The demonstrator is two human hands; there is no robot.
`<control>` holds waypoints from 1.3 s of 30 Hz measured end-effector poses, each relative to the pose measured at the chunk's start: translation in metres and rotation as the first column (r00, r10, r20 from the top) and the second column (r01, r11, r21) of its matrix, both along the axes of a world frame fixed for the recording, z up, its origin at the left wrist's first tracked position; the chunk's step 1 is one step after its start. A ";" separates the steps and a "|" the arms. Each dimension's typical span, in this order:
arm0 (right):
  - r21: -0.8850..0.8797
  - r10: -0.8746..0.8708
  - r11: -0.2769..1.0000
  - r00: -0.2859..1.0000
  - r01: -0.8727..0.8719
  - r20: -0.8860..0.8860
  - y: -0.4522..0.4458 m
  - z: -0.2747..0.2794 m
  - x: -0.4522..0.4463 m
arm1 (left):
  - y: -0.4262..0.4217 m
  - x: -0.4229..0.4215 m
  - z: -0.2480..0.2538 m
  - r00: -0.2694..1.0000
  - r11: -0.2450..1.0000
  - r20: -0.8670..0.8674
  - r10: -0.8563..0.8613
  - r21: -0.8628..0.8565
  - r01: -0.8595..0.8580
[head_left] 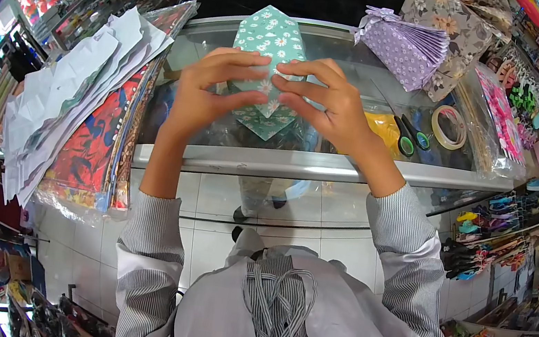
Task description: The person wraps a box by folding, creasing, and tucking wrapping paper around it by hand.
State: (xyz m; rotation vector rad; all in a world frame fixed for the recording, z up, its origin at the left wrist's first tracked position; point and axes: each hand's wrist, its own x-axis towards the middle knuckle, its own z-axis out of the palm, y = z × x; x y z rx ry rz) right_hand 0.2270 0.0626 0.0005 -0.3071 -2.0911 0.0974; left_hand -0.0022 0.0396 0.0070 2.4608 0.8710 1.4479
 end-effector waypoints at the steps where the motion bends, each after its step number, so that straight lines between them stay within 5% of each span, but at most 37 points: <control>1: 0.011 -0.023 1.000 1.000 0.023 0.013 0.002 -0.001 -0.001 | -0.005 0.011 0.001 0.997 0.998 0.047 0.061 -0.031 -0.060; 10: -0.147 -0.049 0.989 0.955 0.006 -0.293 0.001 -0.002 -0.014 | 0.001 0.011 -0.002 0.987 0.989 -0.060 0.149 0.016 -0.148; 19: -0.148 -0.054 0.988 0.991 0.035 -0.124 0.017 -0.001 0.000 | 0.001 0.011 -0.001 0.989 0.990 -0.044 0.140 0.014 -0.139; 25: -0.441 0.052 0.875 0.945 -0.198 -0.322 0.013 -0.014 -0.002 | -0.001 0.007 -0.003 0.979 0.978 -0.006 0.202 0.050 -0.201; 28: -0.698 0.056 0.690 0.975 -0.193 -0.214 0.008 -0.015 0.003 | -0.015 -0.003 -0.008 0.938 0.942 0.083 0.336 -0.053 -0.333; 34: -0.462 0.138 0.878 0.990 -0.122 0.001 0.004 -0.006 -0.010 | -0.034 -0.022 -0.005 0.880 0.885 0.104 0.463 -0.002 -0.466; 39: -0.446 0.270 0.865 0.962 -0.228 0.031 0.019 -0.006 -0.017 | -0.044 -0.020 -0.010 0.845 0.837 0.010 0.535 -0.140 -0.529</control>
